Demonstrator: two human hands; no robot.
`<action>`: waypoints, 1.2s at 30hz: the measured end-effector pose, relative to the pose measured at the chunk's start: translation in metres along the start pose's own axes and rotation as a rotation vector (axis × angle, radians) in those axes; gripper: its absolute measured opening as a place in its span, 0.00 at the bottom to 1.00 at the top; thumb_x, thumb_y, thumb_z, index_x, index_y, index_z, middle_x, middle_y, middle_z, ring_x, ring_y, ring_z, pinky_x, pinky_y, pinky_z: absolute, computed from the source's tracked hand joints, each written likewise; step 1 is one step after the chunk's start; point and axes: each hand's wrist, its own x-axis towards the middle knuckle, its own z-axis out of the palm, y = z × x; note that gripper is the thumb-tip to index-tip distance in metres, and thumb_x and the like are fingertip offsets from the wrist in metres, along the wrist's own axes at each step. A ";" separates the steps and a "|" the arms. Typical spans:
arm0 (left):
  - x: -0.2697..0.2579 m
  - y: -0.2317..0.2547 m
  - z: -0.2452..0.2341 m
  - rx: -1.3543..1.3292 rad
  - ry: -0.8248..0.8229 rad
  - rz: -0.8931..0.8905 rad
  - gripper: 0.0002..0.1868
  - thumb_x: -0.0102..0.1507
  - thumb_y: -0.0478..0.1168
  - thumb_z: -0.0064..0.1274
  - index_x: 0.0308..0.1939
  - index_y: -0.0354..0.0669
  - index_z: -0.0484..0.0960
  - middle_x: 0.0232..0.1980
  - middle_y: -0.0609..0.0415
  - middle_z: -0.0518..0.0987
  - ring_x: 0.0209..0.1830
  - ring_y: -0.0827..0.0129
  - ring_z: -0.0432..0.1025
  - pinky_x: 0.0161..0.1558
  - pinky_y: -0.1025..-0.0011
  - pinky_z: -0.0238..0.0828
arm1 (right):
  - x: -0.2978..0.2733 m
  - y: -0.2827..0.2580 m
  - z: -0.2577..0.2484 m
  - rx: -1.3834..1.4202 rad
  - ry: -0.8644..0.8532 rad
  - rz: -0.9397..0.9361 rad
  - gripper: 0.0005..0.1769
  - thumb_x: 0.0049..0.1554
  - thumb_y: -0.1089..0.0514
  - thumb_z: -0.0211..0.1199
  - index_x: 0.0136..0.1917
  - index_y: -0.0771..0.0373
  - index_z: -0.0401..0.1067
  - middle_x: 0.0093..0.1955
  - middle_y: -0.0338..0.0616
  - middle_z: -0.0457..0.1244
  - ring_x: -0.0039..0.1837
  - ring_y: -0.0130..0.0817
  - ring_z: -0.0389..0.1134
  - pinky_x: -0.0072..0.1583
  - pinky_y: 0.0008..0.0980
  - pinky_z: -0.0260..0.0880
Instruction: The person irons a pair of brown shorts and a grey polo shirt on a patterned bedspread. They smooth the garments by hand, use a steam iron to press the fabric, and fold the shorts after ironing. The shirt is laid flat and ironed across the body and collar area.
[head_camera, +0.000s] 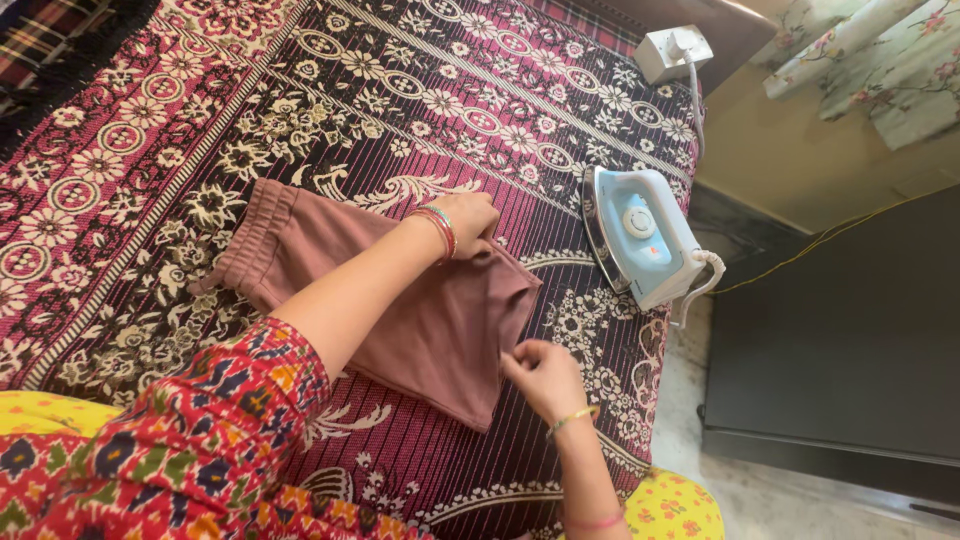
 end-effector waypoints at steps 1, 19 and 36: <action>0.003 -0.002 0.002 -0.021 0.008 -0.001 0.11 0.55 0.47 0.66 0.33 0.45 0.85 0.48 0.47 0.78 0.51 0.52 0.75 0.54 0.59 0.73 | -0.010 0.000 0.000 0.014 -0.052 -0.032 0.14 0.48 0.48 0.69 0.40 0.61 0.81 0.31 0.41 0.70 0.34 0.34 0.71 0.43 0.34 0.72; -0.005 -0.018 0.037 -0.292 0.234 -0.161 0.13 0.55 0.46 0.69 0.37 0.46 0.84 0.41 0.51 0.82 0.45 0.58 0.77 0.49 0.61 0.74 | -0.067 0.008 0.019 -0.212 -0.170 -0.071 0.14 0.47 0.50 0.72 0.38 0.63 0.79 0.38 0.46 0.68 0.43 0.43 0.71 0.50 0.40 0.70; 0.016 -0.046 0.032 -0.306 0.052 0.128 0.11 0.53 0.43 0.70 0.37 0.49 0.88 0.37 0.55 0.86 0.41 0.62 0.78 0.46 0.63 0.74 | 0.061 -0.063 -0.018 -0.214 0.400 -0.411 0.20 0.44 0.48 0.79 0.44 0.60 0.76 0.43 0.46 0.67 0.51 0.43 0.68 0.55 0.42 0.68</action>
